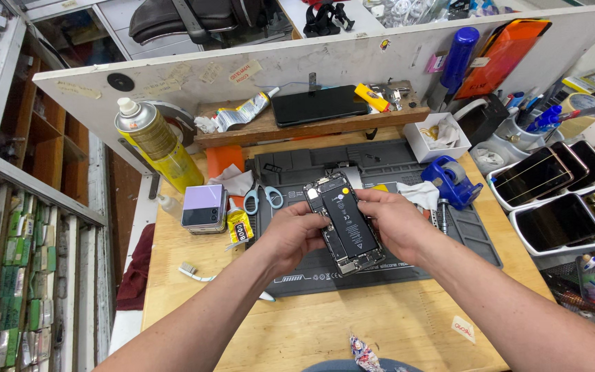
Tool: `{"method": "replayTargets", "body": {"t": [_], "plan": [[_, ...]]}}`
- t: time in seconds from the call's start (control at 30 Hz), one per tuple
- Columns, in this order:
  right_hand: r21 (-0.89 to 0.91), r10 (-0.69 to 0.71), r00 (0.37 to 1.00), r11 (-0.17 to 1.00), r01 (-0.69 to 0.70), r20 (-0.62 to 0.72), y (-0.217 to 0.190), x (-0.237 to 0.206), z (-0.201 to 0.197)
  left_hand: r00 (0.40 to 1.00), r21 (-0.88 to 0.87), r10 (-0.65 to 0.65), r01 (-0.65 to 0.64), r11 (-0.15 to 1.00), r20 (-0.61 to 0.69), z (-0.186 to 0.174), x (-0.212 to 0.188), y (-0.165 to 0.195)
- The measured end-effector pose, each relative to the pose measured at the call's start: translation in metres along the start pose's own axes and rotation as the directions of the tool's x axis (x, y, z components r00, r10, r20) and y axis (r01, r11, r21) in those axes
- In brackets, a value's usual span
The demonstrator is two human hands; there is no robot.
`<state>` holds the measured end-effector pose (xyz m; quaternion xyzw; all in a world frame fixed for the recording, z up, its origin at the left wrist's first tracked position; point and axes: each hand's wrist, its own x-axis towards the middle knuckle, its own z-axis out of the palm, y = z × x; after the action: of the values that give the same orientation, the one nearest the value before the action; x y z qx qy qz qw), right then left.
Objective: The person disassembles a smartphone on a workbench, removes the back cover and internal components, and uses a screwdriver and tweezers to manipulate small parts. The person then reassembles the phone by reconnecting cables and placing the back cover back on.
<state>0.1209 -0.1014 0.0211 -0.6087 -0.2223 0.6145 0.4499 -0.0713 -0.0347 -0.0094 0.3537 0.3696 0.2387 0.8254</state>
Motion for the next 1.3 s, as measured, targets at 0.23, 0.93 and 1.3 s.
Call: {"method": "replayTargets", "body": {"t": [0.23, 0.93, 1.3], "plan": [[-0.004, -0.001, 1.0, 1.0, 0.001, 0.008, 0.003, 0.001, -0.001, 0.999, 0.038, 0.001, 0.0, 0.999, -0.044, 0.0, 0.001, 0.0], [0.072, 0.145, 0.986, 0.986, -0.151, 0.076, 0.012, 0.0, -0.024, 0.971, -0.171, 0.003, -0.045, 0.984, -0.239, -0.026, 0.022, -0.006], [0.123, 0.14, 0.982, 0.98, -0.156, 0.125, 0.015, -0.007, -0.02, 0.972, -0.189, 0.031, -0.077, 0.979, -0.233, -0.03, 0.025, -0.006]]}}
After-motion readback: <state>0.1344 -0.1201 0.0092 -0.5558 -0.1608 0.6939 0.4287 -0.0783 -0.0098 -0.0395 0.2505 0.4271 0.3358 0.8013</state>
